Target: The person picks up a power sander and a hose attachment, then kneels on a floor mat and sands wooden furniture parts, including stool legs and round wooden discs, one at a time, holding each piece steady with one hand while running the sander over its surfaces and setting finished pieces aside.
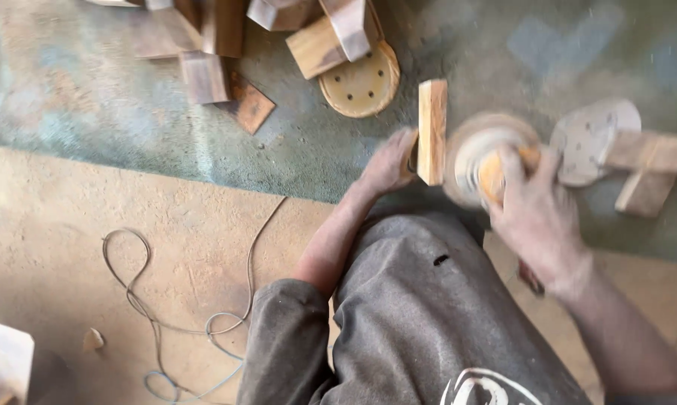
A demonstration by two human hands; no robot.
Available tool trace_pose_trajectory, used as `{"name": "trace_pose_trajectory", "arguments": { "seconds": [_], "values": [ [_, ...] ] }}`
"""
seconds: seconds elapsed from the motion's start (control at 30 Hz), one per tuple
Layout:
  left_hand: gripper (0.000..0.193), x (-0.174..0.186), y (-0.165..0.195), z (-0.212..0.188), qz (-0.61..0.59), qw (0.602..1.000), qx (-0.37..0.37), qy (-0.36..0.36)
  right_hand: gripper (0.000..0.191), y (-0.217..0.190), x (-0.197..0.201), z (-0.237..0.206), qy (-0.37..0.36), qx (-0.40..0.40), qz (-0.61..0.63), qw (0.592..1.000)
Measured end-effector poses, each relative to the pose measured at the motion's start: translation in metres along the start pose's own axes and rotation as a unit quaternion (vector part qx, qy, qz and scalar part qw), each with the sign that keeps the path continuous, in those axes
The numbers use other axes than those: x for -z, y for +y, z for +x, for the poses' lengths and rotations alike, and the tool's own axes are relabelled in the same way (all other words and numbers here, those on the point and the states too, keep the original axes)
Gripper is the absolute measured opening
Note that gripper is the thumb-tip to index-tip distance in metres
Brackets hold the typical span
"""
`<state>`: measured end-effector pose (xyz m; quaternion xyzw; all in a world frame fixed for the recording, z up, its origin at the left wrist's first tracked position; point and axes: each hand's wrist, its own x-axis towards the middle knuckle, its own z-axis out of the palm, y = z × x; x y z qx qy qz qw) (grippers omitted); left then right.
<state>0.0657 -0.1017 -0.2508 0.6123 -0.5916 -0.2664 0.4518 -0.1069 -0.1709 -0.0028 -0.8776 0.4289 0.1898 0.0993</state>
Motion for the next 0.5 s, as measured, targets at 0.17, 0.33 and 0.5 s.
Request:
{"name": "trace_pose_trajectory", "arguments": {
  "seconds": [0.17, 0.33, 0.5],
  "values": [
    [0.073, 0.002, 0.001, 0.000, -0.044, 0.999, 0.016, -0.024, 0.074, 0.000, 0.010, 0.042, -0.034, -0.039, 0.017, 0.999],
    [0.075, 0.001, 0.002, 0.002, -0.034, 0.998, 0.035, -0.031, 0.078, -0.002, 0.009, 0.040, -0.021, -0.029, -0.020, 0.999],
    [0.074, -0.003, -0.002, -0.003, -0.048, 0.997, 0.057, -0.038, 0.083, 0.013, -0.013, 0.003, -0.036, -0.016, -0.027, 0.999]
  ]
}}
